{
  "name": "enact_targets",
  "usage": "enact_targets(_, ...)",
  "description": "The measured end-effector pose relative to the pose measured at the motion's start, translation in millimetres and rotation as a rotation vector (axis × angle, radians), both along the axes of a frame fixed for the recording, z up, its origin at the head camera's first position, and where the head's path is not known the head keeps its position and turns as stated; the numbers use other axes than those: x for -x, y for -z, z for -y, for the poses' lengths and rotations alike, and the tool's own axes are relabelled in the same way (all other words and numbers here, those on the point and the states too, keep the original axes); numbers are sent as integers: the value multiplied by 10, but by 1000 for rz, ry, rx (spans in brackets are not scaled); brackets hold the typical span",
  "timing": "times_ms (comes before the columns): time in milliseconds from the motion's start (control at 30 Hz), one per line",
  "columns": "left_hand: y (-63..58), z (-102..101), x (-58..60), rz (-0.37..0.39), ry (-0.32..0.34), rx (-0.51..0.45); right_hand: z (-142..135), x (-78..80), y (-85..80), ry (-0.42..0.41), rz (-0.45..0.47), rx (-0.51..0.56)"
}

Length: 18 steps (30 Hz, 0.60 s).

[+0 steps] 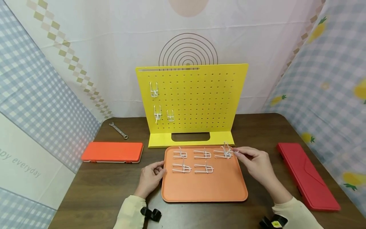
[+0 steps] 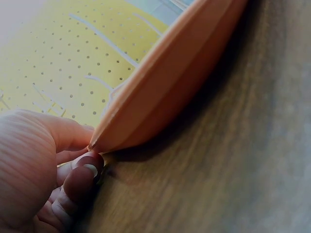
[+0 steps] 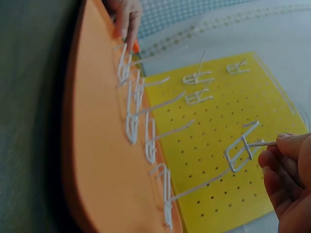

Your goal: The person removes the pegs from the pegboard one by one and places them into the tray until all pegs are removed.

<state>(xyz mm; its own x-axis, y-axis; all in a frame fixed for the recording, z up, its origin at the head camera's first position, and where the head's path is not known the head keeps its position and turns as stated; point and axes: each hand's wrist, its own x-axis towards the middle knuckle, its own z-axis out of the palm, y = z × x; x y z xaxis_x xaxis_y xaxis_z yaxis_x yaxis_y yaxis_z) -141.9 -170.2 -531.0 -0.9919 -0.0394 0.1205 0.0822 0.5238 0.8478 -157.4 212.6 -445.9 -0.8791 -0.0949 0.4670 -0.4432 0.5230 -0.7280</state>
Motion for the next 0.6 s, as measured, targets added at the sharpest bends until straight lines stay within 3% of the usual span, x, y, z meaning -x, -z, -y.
enact_targets(367, 10, 12, -4, 5, -14, 16, -40, 63, 234, -7, -75, -182)
enact_targets(600, 1, 20, 0, 6, 3, 8, -9, 88, 345, -78, -83, -277)
